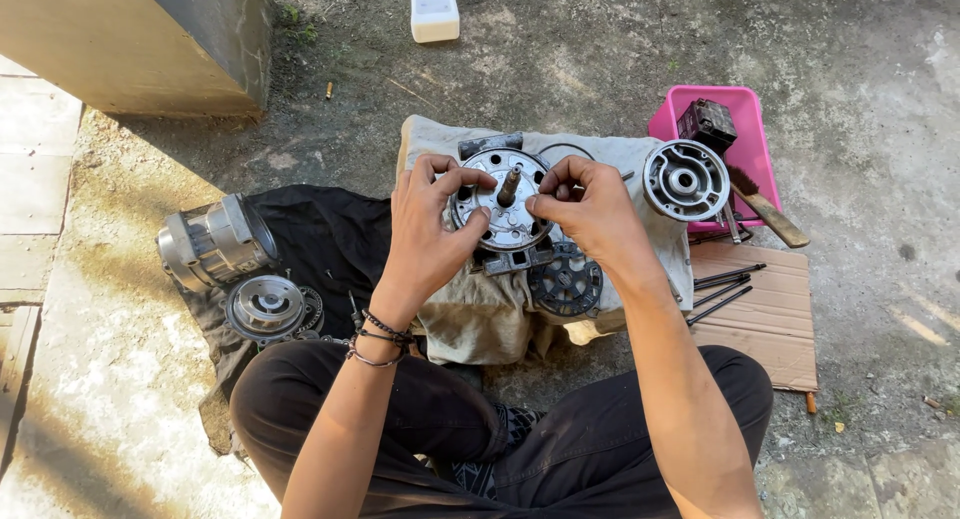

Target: Disassembling and inspecting the internal components of an alternator on a cloth-covered workspace

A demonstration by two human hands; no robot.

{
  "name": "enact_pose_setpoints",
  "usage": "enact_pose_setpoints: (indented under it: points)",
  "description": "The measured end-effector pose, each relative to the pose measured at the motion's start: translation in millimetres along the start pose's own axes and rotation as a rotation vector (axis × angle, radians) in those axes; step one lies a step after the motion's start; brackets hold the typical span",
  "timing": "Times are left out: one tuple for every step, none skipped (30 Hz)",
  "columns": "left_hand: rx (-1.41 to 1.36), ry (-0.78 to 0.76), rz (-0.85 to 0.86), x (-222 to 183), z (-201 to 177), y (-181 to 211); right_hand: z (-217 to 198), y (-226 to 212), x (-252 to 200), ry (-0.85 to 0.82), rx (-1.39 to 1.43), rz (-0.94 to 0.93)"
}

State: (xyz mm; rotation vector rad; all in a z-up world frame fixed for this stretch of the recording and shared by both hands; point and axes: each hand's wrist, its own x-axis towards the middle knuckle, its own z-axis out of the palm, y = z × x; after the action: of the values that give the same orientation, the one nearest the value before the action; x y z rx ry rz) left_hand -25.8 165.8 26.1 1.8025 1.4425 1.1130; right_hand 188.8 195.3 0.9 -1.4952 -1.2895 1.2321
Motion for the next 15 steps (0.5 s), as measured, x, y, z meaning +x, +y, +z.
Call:
enact_pose_setpoints:
  points:
    - [0.001, 0.001, 0.001, 0, 1, 1, 0, 1, 1, -0.001, 0.0, -0.001]
    - [0.004, 0.009, -0.015, 0, 2, 2, 0, 2, 2, -0.002, -0.023, -0.015]
    - [0.006, 0.017, -0.03, 0, 3, 3, -1, 3, 3, -0.003, -0.047, -0.028]
    - [0.007, 0.015, -0.031, 0, 2, 3, 1, -1, 1, -0.003, -0.047, -0.026]
    - [0.013, 0.016, -0.031, 0, 2, 2, 2, -4, -2, 0.0, -0.07, -0.03]
    - [0.019, 0.017, -0.028, 1, 3, 3, 3, -8, -5, 0.005, -0.094, -0.036]
    - [0.018, 0.016, -0.027, 1, 3, 4, 2, -7, -4, 0.007, -0.094, -0.035]
    - [0.02, 0.019, -0.039, 1, 3, 5, 1, -6, -4, -0.002, -0.072, -0.037]
    - [0.021, 0.022, -0.05, 1, 3, 5, 1, -5, -4, -0.012, -0.051, -0.039]
    - [0.022, 0.022, -0.05, 1, 4, 5, 1, 0, -1, -0.012, -0.05, -0.039]
    - [0.018, 0.019, -0.064, 2, 4, 5, 1, 6, 3, -0.017, 0.032, -0.023]
    - [0.013, 0.016, -0.077, 1, 4, 4, 0, 11, 5, -0.02, 0.112, -0.005]
    - [0.013, 0.016, -0.077, 1, 4, 6, -1, 10, 4, -0.02, 0.112, -0.006]
    - [0.01, 0.021, -0.083, 0, 4, 8, -3, 8, 3, -0.035, 0.167, 0.015]
    - [0.007, 0.027, -0.089, 0, 3, 9, -4, 7, 2, -0.051, 0.222, 0.035]
